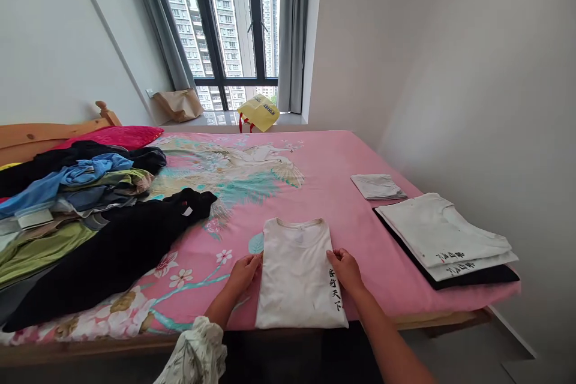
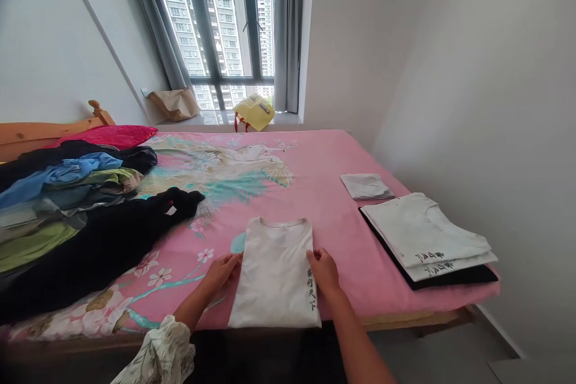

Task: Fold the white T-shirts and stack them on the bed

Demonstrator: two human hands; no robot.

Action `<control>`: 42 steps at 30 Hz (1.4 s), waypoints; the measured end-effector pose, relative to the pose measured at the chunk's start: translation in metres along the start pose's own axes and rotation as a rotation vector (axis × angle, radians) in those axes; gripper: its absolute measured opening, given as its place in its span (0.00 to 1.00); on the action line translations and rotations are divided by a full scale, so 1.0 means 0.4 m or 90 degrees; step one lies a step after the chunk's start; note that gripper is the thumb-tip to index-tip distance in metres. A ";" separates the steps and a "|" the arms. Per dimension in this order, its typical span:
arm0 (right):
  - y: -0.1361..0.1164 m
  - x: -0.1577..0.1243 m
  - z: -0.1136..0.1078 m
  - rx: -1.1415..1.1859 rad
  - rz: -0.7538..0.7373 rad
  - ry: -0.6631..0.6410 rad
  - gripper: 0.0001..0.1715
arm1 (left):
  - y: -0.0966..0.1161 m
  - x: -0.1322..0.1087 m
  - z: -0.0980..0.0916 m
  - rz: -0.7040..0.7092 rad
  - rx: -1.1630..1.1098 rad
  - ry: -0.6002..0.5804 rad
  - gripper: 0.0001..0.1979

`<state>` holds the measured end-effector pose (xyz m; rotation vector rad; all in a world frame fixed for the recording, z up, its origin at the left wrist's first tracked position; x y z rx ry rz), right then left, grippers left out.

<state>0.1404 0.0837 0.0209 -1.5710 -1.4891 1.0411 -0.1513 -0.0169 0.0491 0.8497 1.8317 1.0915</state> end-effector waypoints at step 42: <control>0.004 0.204 0.047 0.122 0.075 -0.007 0.24 | 0.096 0.287 0.046 -0.051 -0.047 0.005 0.20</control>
Point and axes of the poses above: each hand's wrist, its own x-axis towards the middle knuckle, its own z-axis out of the palm, y = z × x, the point moved 4 cm from there along x, towards the middle knuckle, and after that the axes turned 3 degrees about y, right-handed, at the moved point
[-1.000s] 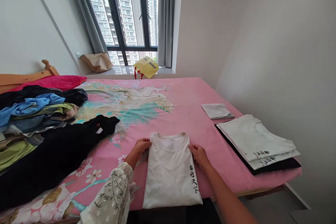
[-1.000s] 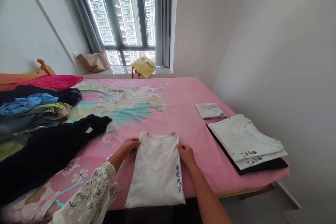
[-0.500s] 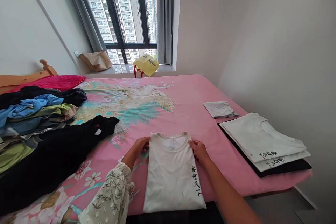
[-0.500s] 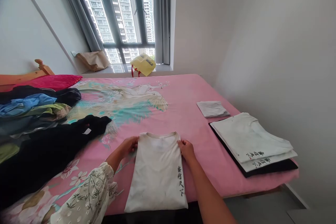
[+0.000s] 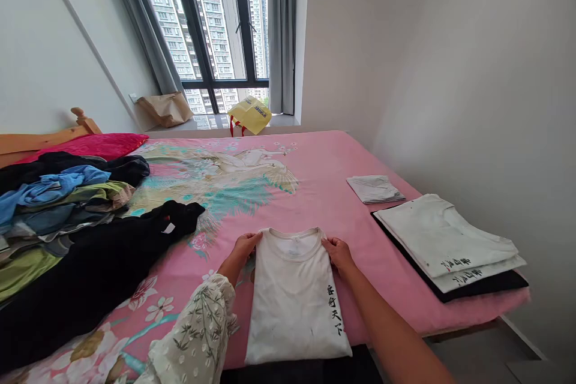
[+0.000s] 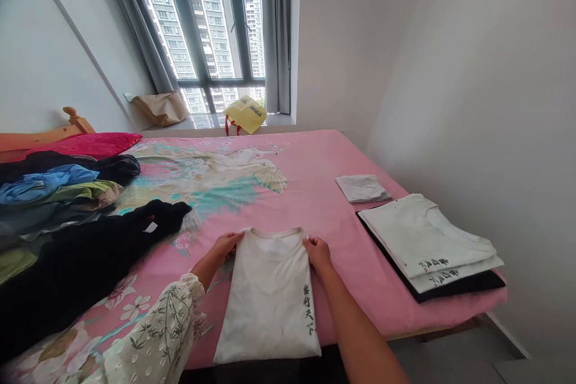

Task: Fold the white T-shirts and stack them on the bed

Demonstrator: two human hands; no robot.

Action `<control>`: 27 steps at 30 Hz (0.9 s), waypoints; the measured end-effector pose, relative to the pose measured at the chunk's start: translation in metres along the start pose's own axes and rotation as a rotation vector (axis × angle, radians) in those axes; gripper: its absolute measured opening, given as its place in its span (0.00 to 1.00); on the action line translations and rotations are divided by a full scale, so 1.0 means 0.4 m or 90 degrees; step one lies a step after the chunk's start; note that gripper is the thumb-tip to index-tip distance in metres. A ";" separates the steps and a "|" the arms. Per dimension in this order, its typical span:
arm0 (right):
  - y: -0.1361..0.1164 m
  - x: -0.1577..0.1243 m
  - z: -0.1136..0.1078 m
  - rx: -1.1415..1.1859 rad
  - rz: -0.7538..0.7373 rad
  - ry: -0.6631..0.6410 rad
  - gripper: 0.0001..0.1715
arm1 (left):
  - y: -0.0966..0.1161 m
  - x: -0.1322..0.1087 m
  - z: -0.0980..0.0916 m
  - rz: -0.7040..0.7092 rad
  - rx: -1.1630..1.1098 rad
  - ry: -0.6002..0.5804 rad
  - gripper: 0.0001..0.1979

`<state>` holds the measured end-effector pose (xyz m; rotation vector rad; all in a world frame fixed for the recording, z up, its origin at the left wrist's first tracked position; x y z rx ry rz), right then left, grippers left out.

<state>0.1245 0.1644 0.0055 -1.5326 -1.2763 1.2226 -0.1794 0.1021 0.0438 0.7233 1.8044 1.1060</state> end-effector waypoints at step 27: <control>-0.099 0.146 -0.003 -0.087 0.052 -0.327 0.16 | -0.017 0.100 -0.007 0.058 0.051 -0.217 0.24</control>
Point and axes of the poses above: each hand's wrist, its own x-axis towards the middle knuckle, its own z-axis out of the palm, y = z × x, the point moved 4 cm from there along x, towards the middle knuckle, and after that the axes turned 3 degrees about y, right-handed, at the moved point
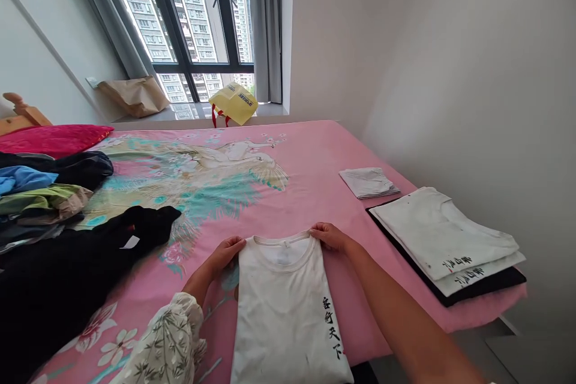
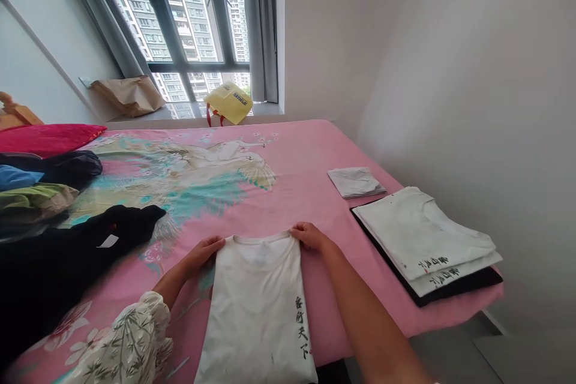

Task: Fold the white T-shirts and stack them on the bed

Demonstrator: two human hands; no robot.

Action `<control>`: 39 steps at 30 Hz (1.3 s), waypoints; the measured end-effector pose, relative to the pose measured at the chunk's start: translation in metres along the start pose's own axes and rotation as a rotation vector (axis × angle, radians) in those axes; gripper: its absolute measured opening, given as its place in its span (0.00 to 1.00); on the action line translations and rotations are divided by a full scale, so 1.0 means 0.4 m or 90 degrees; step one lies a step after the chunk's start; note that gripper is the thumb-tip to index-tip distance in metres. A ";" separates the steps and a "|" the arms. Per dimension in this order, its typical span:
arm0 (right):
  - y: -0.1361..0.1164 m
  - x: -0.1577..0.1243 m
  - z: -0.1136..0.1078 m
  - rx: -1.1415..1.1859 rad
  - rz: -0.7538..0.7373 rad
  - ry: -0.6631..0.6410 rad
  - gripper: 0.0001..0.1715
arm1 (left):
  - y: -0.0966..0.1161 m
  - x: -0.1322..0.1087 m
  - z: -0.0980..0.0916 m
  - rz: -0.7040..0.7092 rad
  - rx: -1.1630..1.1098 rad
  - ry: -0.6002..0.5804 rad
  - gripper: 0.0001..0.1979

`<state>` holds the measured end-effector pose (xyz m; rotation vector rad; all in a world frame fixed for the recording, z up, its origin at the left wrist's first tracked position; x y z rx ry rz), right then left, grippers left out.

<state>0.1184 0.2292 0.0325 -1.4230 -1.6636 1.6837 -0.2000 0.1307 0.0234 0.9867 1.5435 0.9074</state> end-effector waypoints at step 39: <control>0.135 -0.217 0.065 0.013 0.003 -0.021 0.23 | -0.042 -0.235 0.044 -0.064 0.027 -0.004 0.25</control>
Point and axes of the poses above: each hand's wrist, its own x-axis towards the middle knuckle, its own z-axis out of the palm, y = z × x, the point moved 4 cm from there along x, towards the middle knuckle, and after that the axes turned 3 degrees about y, right-handed, at the moved point
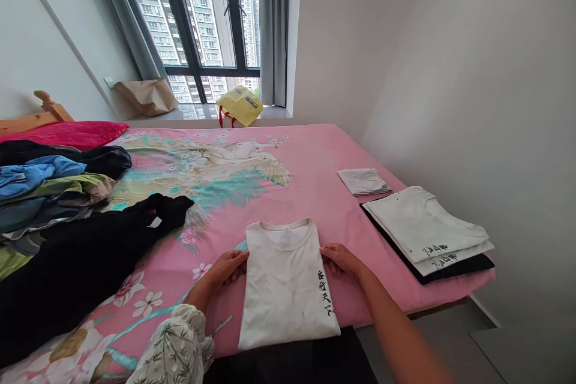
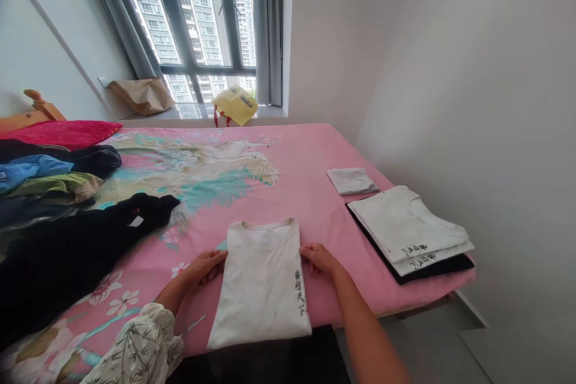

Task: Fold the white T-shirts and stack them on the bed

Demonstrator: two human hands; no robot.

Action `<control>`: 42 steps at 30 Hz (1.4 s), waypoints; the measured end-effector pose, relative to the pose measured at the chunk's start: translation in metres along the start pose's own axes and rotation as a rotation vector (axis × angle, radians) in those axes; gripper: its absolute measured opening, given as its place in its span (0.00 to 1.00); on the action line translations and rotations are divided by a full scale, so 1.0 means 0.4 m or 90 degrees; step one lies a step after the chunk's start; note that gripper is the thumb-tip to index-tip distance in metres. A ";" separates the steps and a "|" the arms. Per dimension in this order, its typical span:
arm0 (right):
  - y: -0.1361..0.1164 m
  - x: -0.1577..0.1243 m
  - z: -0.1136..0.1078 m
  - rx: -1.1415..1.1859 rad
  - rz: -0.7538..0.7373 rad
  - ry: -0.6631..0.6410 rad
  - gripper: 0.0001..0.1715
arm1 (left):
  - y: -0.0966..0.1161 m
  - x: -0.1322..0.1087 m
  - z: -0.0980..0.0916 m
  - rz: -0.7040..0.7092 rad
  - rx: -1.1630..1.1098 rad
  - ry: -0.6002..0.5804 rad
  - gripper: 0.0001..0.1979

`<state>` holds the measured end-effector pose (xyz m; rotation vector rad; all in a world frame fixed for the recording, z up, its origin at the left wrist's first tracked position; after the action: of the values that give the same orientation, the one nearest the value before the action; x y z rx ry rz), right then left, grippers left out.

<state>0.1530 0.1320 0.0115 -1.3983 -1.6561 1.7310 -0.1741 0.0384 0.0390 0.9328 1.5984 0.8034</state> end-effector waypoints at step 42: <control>0.014 -0.026 0.010 0.015 -0.009 0.004 0.19 | -0.055 -0.004 -0.004 -0.042 0.025 -0.105 0.24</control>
<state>0.1562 0.1200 0.0097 -1.3765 -1.6328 1.7312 -0.1789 0.0266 0.0210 0.9455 1.4980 0.6350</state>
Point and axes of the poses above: each hand's wrist, its own x-axis towards the middle knuckle, its own z-axis out of the palm, y = z × x, the point moved 4 cm from there along x, towards the middle knuckle, and after that the axes turned 3 degrees about y, right-handed, at the moved point
